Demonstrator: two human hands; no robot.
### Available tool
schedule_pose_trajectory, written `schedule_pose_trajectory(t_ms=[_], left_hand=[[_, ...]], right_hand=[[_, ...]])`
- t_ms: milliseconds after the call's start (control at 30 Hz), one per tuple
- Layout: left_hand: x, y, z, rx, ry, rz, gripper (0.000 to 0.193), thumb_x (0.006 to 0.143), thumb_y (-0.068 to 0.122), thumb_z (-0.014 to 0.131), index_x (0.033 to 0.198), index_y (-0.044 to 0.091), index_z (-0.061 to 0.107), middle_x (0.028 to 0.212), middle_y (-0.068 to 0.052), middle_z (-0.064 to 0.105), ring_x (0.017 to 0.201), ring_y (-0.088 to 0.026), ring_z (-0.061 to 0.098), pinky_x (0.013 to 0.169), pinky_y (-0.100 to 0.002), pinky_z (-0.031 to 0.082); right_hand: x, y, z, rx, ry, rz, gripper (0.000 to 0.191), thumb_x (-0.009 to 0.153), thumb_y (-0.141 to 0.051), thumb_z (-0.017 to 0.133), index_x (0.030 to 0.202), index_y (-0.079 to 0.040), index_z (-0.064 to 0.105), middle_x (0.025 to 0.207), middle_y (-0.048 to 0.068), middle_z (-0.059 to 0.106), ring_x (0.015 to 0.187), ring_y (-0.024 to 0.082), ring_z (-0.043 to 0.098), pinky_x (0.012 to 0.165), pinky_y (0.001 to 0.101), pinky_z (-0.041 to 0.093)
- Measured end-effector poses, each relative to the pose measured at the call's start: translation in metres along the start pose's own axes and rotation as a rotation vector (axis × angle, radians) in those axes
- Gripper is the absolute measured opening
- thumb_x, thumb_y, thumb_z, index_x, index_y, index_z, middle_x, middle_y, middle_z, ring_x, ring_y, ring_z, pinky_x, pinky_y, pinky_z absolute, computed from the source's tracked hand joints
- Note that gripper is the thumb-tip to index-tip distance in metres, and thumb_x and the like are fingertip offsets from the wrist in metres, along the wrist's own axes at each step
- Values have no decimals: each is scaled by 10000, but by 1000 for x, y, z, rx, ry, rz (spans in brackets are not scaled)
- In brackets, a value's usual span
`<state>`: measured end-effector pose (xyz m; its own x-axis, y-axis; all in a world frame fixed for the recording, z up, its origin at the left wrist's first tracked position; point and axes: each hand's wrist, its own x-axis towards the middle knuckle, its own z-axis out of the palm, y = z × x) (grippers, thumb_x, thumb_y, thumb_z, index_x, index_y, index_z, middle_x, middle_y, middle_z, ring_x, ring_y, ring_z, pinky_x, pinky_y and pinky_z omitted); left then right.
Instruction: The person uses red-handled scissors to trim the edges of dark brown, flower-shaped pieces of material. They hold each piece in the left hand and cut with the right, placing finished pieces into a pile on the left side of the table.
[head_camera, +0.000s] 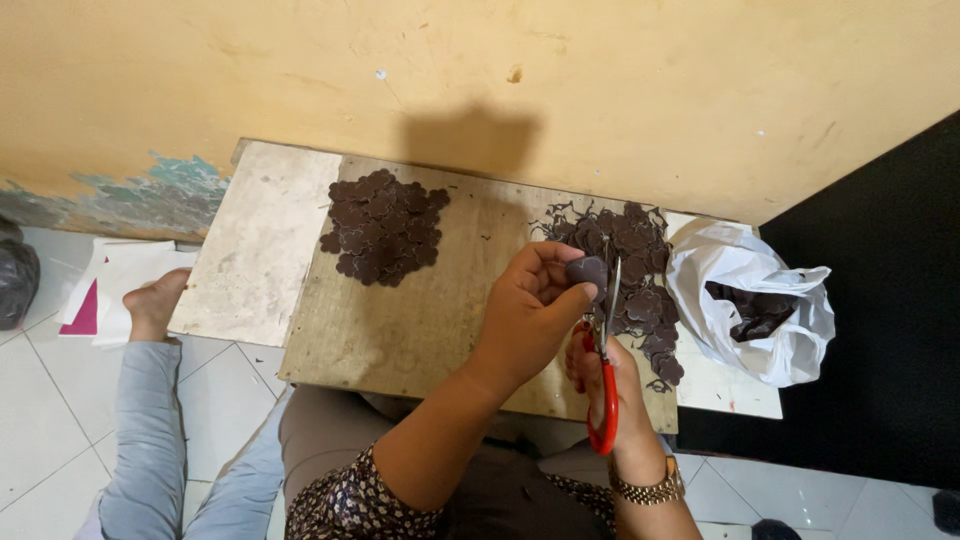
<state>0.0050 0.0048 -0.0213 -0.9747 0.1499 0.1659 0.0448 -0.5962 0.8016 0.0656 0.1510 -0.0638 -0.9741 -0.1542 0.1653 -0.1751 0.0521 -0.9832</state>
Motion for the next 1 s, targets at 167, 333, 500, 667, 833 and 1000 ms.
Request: schedule_pose_trajectory(t_ms=[167, 333, 500, 667, 833, 1000], left_hand=[[0, 0, 3, 8, 8, -20, 325, 926, -50, 671, 1221, 21, 554, 1039, -73, 689, 923, -107, 673, 817, -254, 563], [-1, 8, 5, 52, 3, -57, 367, 910, -33, 676, 1238, 22, 520, 994, -69, 686, 860, -99, 662, 758, -255, 554], [-4, 16, 4, 112, 22, -101, 430, 885, -8, 690, 1265, 28, 493, 945, -82, 701, 836, -94, 673, 747, -249, 556], [-2, 17, 3, 84, 61, -121, 521, 860, -6, 707, 1315, 20, 456, 936, -93, 694, 808, -103, 670, 726, -257, 558], [-1, 13, 1, 103, 80, -95, 599, 856, -10, 720, 1377, 7, 423, 935, -92, 693, 815, -97, 669, 731, -244, 553], [-1, 13, -1, 81, 81, -89, 614, 861, -5, 719, 1399, 2, 423, 919, -86, 695, 808, -86, 659, 720, -228, 542]], right_hand=[[1, 2, 2, 47, 13, -3, 597, 1000, -658, 505, 879, -74, 507, 765, -2, 461, 670, 110, 420, 583, 266, 363], [2, -6, -3, -81, -29, -37, 618, 999, -687, 457, 939, -76, 531, 789, -5, 501, 702, 118, 460, 631, 273, 412], [1, -8, -2, -108, -16, -33, 620, 990, -685, 442, 956, -75, 542, 815, 0, 491, 715, 115, 453, 625, 270, 402], [2, -4, -2, -26, -34, -38, 598, 1018, -655, 493, 861, -77, 503, 776, 3, 471, 684, 119, 425, 614, 274, 391], [1, -2, -3, 1, -27, 14, 618, 987, -675, 507, 849, -73, 507, 762, 3, 472, 665, 115, 424, 589, 268, 380], [1, 0, -4, -16, -49, 11, 652, 963, -724, 488, 852, -82, 518, 751, -11, 464, 651, 103, 426, 569, 255, 373]])
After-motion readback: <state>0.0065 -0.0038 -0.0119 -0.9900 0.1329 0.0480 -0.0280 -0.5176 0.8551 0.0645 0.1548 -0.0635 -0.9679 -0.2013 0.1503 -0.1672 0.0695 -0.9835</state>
